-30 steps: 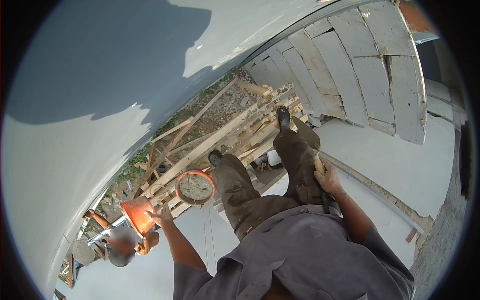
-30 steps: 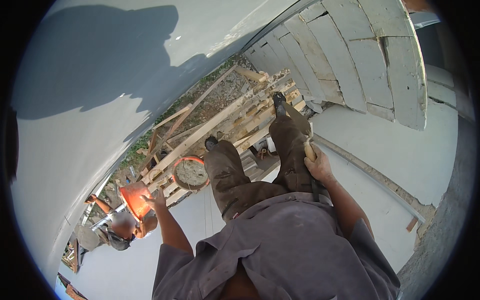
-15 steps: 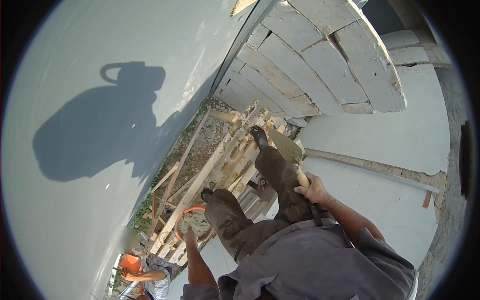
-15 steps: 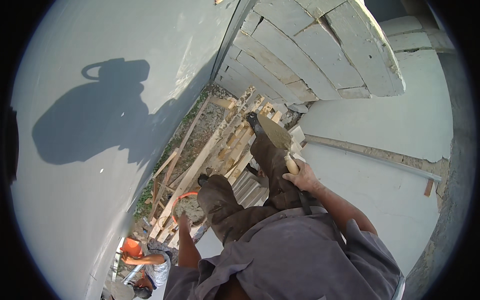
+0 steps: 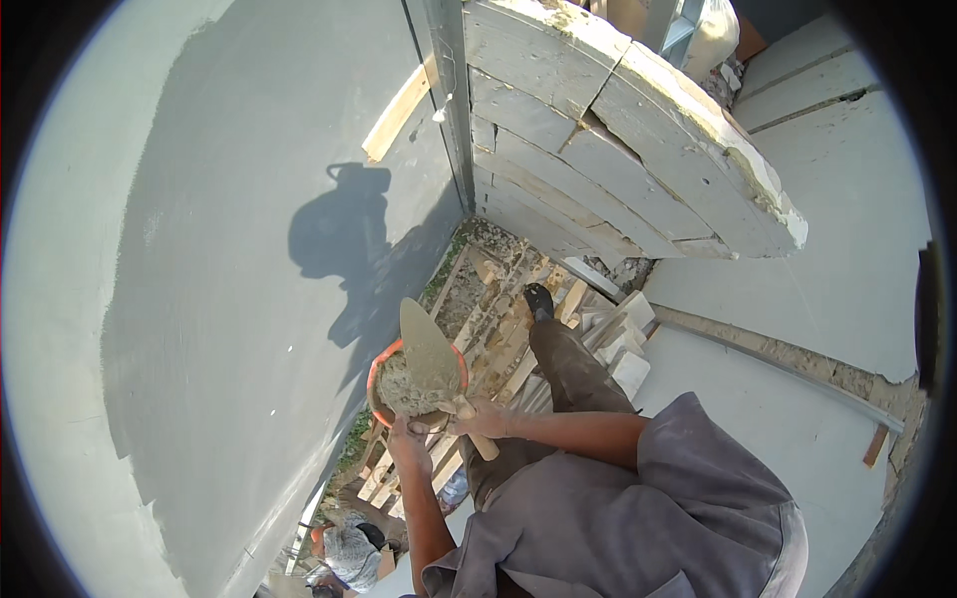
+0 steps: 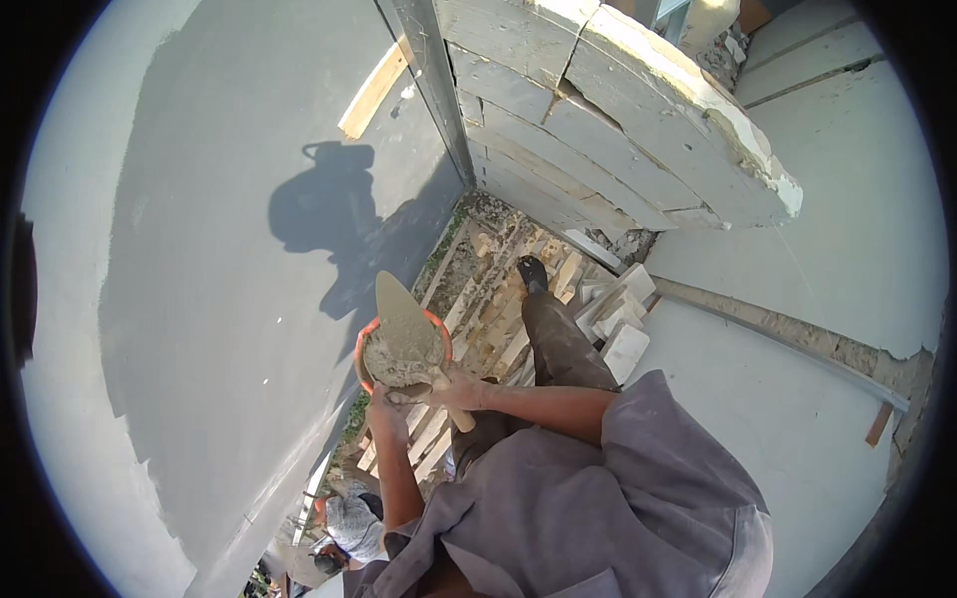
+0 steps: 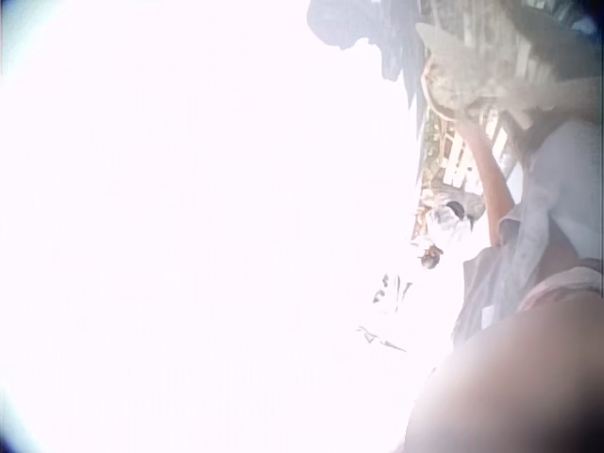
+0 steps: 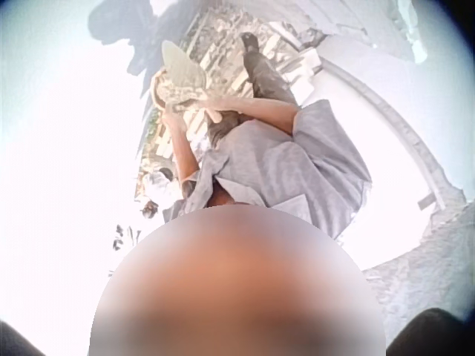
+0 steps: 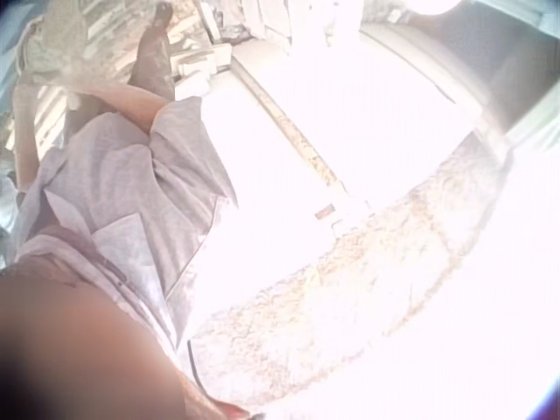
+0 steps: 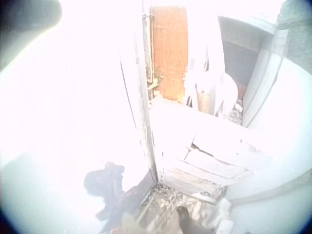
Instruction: Apply mortar to the vertical joints of a brick wall using a trowel.
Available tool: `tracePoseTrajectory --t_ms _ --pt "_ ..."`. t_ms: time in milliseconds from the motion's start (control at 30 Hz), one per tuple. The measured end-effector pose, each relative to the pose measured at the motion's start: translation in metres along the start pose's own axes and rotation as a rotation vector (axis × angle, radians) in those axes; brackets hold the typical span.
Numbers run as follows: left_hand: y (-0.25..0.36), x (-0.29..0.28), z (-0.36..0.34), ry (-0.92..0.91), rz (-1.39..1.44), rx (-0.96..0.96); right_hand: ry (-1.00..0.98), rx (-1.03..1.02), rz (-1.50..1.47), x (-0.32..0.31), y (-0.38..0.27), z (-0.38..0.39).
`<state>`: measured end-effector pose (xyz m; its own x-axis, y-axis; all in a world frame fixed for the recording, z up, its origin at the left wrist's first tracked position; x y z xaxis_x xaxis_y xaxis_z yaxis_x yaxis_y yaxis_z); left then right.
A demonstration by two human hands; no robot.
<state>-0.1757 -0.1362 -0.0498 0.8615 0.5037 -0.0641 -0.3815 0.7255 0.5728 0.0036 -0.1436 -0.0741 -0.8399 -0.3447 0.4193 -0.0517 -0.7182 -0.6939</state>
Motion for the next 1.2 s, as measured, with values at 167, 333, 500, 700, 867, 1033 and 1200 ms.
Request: tracePoseTrajectory --t_ms 167,333,500,700,867,1033,1200 --pt "0.083 0.087 0.066 -0.236 0.223 -0.043 0.130 -0.273 -0.075 -0.017 -0.122 0.052" --pt "0.146 0.137 0.090 -0.212 -0.225 0.227 0.379 -0.362 0.196 -0.064 -0.183 0.056" --pt "0.024 0.135 0.045 -0.602 -0.262 -0.198 0.395 -0.230 -0.030 -0.110 -0.247 0.095" --pt "-0.033 0.222 0.043 -0.338 -0.670 0.453 0.575 -0.220 -0.136 -0.114 -0.244 0.108" --pt "-0.020 0.224 0.049 -0.342 -0.612 0.566 0.503 -0.236 -0.185 -0.124 -0.237 0.110" --pt "-0.005 0.224 0.062 -0.413 -0.546 0.588 0.315 -0.247 0.068 -0.145 -0.222 0.095" --pt "0.027 0.230 0.085 -0.071 -0.772 0.336 0.258 -0.226 0.494 -0.205 -0.265 0.163"
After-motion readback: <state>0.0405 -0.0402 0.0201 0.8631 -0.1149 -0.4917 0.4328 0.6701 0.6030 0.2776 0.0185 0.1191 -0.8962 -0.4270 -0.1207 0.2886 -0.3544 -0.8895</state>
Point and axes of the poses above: each hand's wrist, its own z-axis away from the middle knuckle, its own x-axis out of the palm, y = z × x, the point moved 2 cm from there along -z, towards the middle knuckle
